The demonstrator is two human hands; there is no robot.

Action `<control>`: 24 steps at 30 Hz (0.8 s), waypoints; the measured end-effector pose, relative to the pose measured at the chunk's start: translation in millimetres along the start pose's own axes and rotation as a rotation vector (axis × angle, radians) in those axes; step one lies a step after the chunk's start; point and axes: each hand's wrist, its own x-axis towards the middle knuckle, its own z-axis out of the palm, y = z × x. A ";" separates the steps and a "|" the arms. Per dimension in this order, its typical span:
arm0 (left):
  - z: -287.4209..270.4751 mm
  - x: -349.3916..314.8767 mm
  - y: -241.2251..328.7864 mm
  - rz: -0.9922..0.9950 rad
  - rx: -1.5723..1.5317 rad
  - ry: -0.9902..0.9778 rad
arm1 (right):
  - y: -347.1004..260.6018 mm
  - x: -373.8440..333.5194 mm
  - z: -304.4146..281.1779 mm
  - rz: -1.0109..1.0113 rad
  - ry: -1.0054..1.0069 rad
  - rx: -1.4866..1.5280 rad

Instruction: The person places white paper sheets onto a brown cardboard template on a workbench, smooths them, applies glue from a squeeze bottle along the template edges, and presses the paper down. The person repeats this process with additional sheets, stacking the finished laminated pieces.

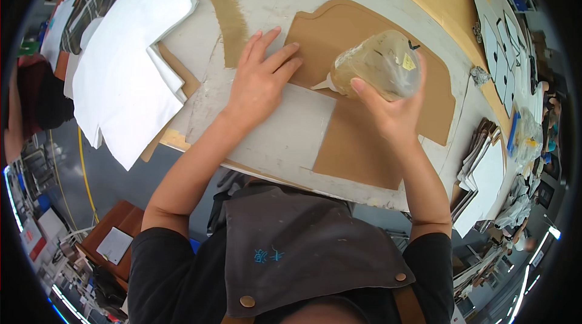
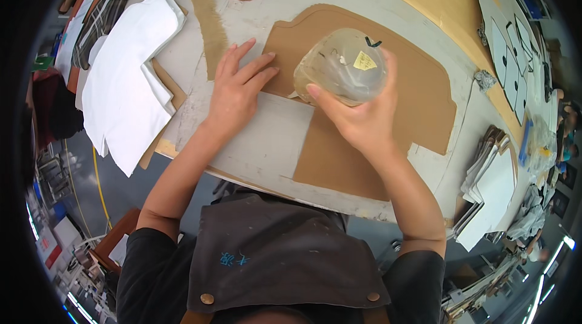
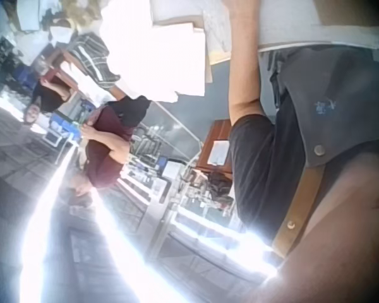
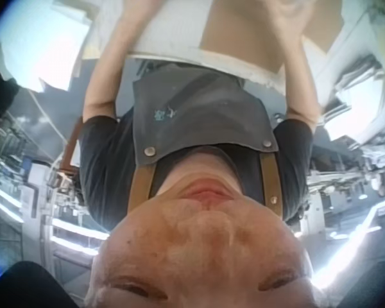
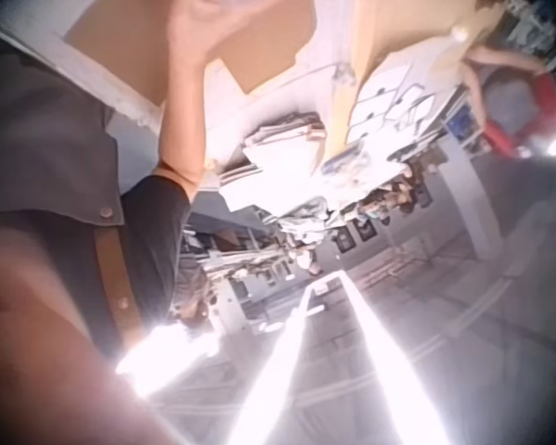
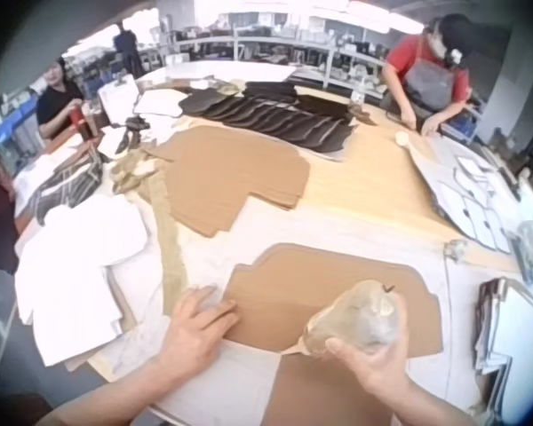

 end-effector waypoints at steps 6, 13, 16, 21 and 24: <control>2.7 0.9 0.2 0.014 0.015 0.020 | 1.9 -8.9 -19.5 0.046 0.031 0.066; 4.0 0.7 -0.1 0.027 0.034 0.020 | 9.8 -17.7 -36.8 0.091 0.092 0.117; 4.2 1.0 -0.4 0.031 0.032 0.017 | 17.3 -22.2 -40.8 0.113 0.121 0.113; 3.2 2.0 -1.6 0.056 0.049 0.019 | 27.6 -33.4 -45.3 0.216 0.127 0.248; 4.0 0.9 -2.8 0.070 0.055 0.025 | 31.1 -44.0 -40.6 0.215 0.196 0.321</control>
